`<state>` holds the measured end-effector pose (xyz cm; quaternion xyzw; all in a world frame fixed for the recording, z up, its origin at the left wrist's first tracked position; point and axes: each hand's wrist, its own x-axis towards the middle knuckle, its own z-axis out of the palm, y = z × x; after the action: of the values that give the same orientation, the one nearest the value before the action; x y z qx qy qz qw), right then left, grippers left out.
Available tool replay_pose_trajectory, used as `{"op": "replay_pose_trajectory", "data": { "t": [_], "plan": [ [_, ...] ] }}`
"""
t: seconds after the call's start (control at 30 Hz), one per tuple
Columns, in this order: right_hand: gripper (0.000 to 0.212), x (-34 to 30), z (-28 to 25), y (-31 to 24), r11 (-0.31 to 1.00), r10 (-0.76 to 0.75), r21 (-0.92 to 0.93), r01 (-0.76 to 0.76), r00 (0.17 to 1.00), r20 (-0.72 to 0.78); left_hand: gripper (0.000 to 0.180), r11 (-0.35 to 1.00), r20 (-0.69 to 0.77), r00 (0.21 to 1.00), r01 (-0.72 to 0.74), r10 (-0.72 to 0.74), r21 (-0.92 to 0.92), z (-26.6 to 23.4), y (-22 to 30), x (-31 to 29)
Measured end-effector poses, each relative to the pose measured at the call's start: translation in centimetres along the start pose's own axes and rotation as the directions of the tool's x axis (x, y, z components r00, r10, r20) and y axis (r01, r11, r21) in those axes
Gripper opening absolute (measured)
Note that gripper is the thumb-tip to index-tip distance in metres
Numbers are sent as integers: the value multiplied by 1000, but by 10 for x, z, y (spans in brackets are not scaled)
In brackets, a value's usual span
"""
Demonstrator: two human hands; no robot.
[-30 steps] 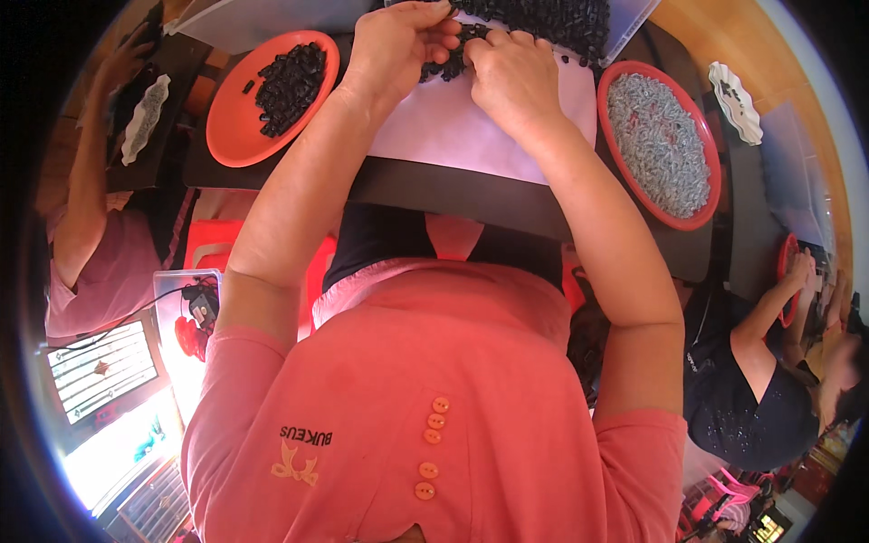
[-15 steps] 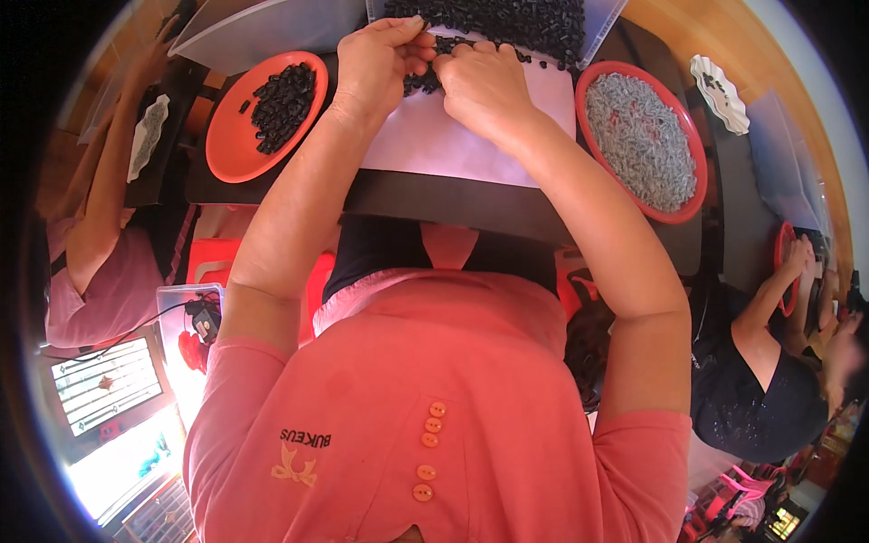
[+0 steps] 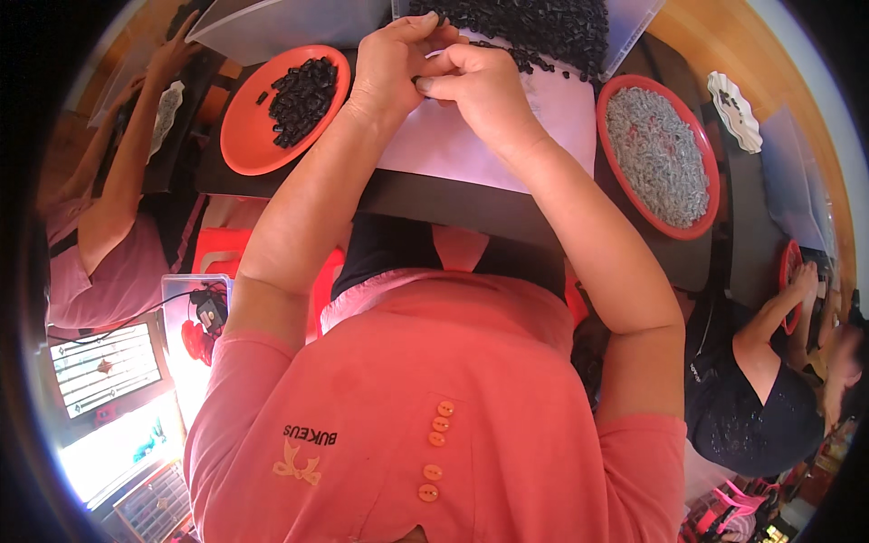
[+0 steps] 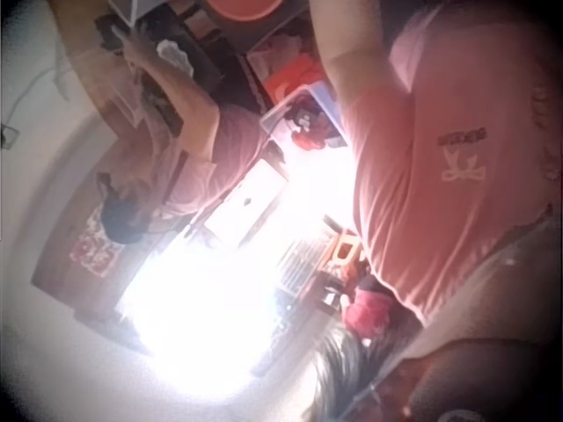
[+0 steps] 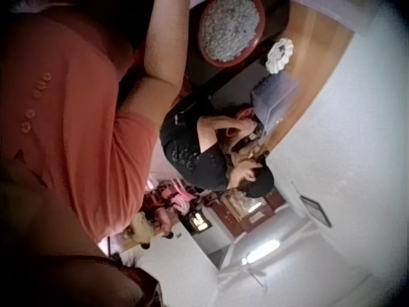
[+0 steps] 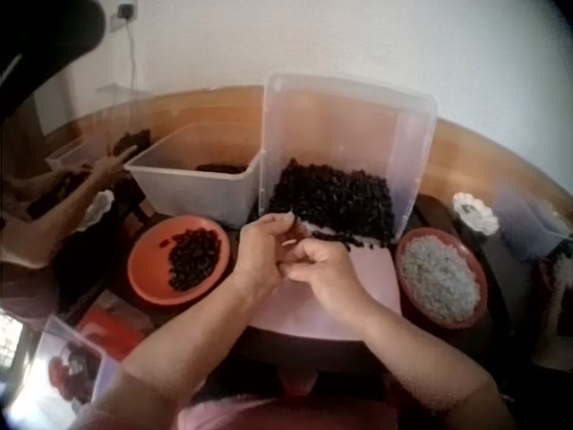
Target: The person assembles small black components by hand, fitting smaller pieces into each part and placing them onto the paper on the table.
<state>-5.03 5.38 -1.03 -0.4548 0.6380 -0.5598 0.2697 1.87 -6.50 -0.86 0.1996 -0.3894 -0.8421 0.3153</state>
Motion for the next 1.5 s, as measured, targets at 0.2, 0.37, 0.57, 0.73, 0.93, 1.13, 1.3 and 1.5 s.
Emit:
{"op": "replay_pose_trajectory", "data": {
  "t": [0.2, 0.37, 0.57, 0.73, 0.93, 1.13, 1.3, 1.5],
  "plan": [
    [15, 0, 4, 3, 989, -130, 59, 135, 988, -82, 11, 996, 59, 997, 50, -45, -80, -5, -4, 6],
    [11, -4, -1, 2, 912, -292, -303, 277, 956, -5, 17, 994, 114, 990, 95, -88, -55, -5, -8, 7],
    [14, -3, 2, 7, 583, -680, -553, 596, 730, 69, 16, 985, 180, 974, 151, -135, -80, -7, -16, 10],
    [12, -2, -7, 2, 584, -707, -538, 607, 706, 29, 14, 998, 197, 980, 29, -17, -62, -8, -22, 13],
    [14, 15, -53, -7, 964, -255, -10, 266, 911, -325, 16, 951, 181, 983, -74, 20, 299, 9, -13, -9],
    [14, 12, -49, -8, 966, -73, 205, 160, 924, -375, 16, 945, 190, 979, -134, 79, 298, 11, -13, -12],
    [14, 11, -48, -7, 942, -73, 278, 188, 923, -377, 15, 944, 189, 978, -146, 93, 295, 12, -14, -13],
    [15, 21, -44, 11, 776, -281, 501, 383, 921, -269, 16, 943, 206, 975, -143, 82, 302, 12, -14, -13]
  ]
}}
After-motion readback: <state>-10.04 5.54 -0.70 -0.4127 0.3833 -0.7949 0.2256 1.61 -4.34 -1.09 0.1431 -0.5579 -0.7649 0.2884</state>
